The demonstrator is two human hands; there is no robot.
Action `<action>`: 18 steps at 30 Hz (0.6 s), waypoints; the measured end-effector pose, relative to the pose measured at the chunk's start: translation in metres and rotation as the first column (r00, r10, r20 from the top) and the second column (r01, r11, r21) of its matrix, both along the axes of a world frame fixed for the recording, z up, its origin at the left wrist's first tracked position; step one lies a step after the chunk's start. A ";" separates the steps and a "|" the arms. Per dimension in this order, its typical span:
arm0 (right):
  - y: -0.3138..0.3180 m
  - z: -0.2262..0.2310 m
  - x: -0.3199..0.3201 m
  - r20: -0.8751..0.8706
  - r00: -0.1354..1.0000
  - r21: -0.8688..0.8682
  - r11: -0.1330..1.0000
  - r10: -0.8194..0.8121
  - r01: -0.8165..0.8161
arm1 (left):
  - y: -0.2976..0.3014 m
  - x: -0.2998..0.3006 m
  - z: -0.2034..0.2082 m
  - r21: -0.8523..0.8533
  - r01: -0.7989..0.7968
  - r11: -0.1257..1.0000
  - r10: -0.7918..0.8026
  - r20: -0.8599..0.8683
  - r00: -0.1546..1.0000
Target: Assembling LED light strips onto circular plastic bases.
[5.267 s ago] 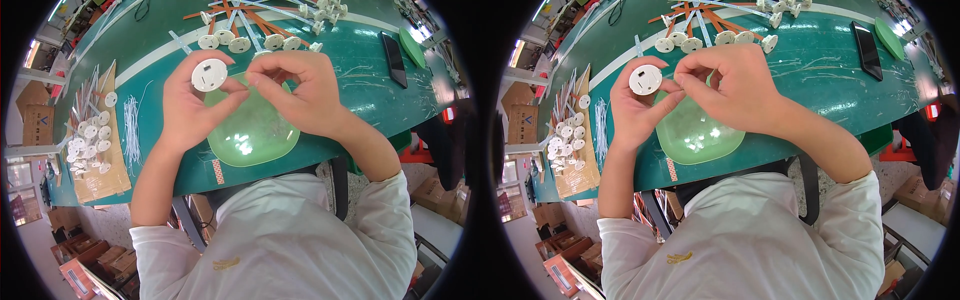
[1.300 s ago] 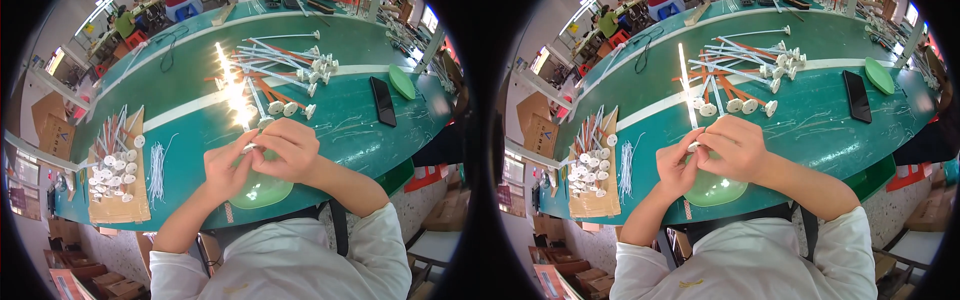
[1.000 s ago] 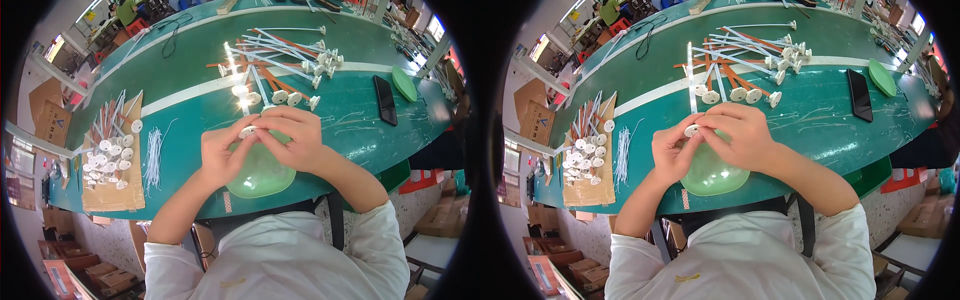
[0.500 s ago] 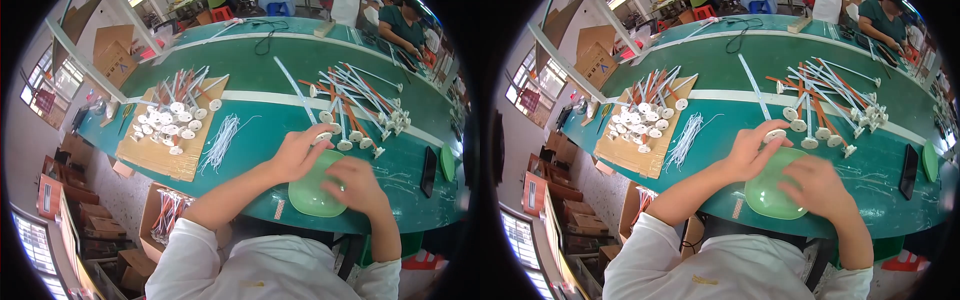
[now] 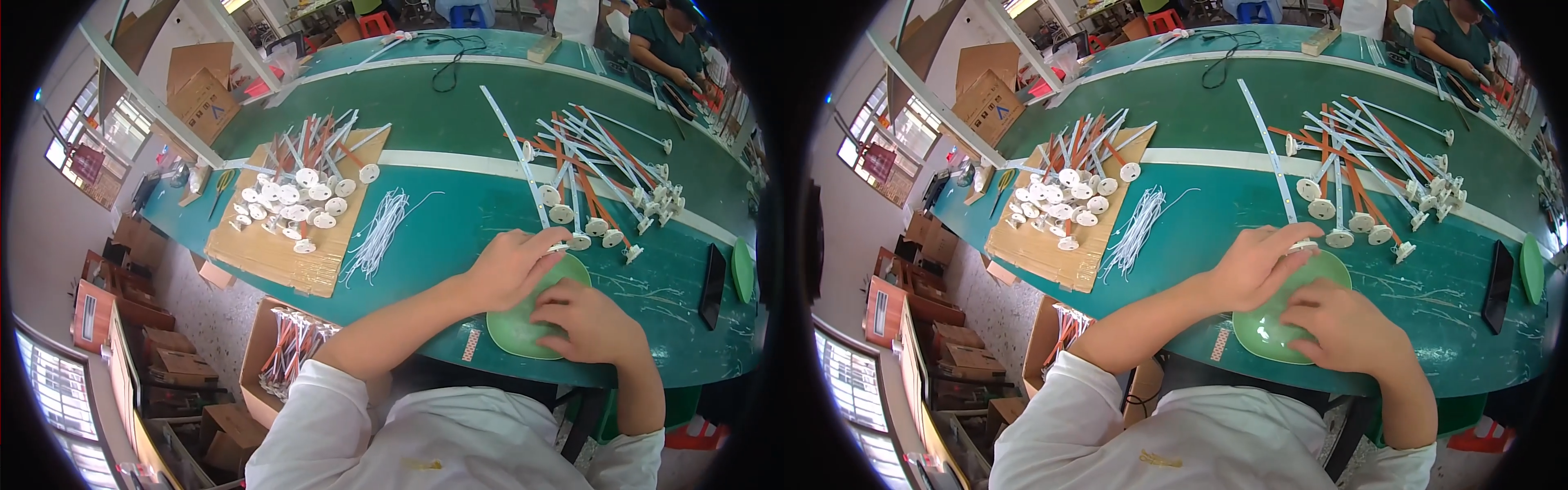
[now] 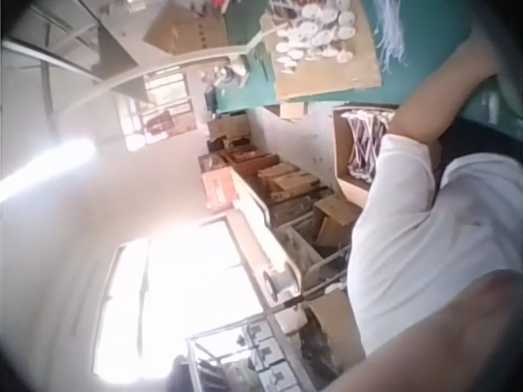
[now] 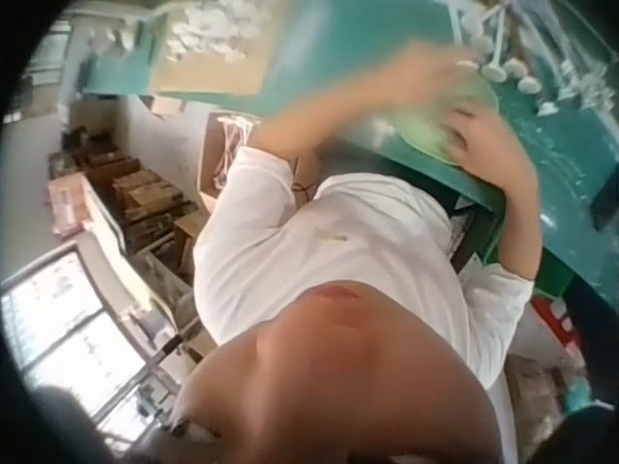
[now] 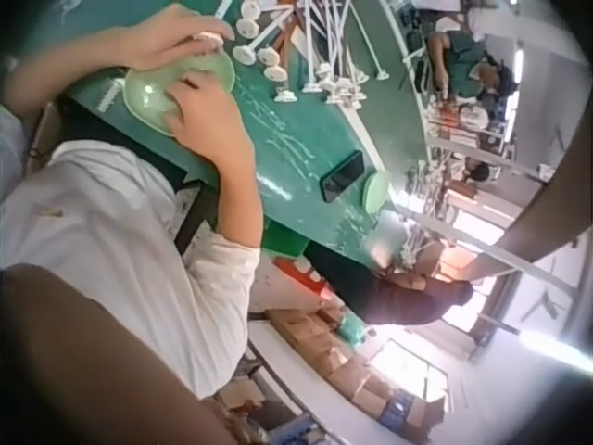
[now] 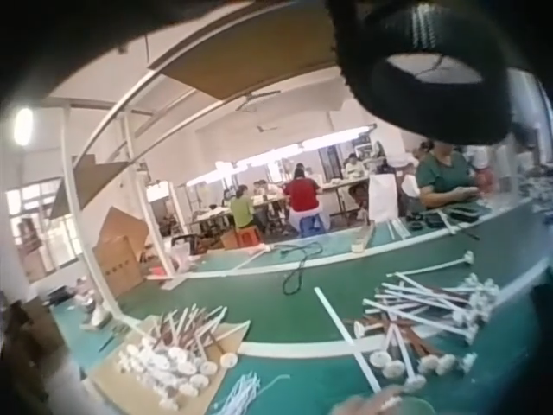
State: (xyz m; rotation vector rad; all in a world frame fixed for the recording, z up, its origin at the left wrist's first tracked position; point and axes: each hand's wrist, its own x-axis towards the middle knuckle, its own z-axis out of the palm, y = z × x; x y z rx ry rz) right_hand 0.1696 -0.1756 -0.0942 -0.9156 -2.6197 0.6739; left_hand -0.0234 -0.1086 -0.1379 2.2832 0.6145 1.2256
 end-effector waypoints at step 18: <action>0.003 0.002 0.004 -0.068 0.998 0.045 0.999 0.014 -0.011 | -0.001 -0.003 0.002 0.024 -0.004 1.000 0.007 -0.125 0.992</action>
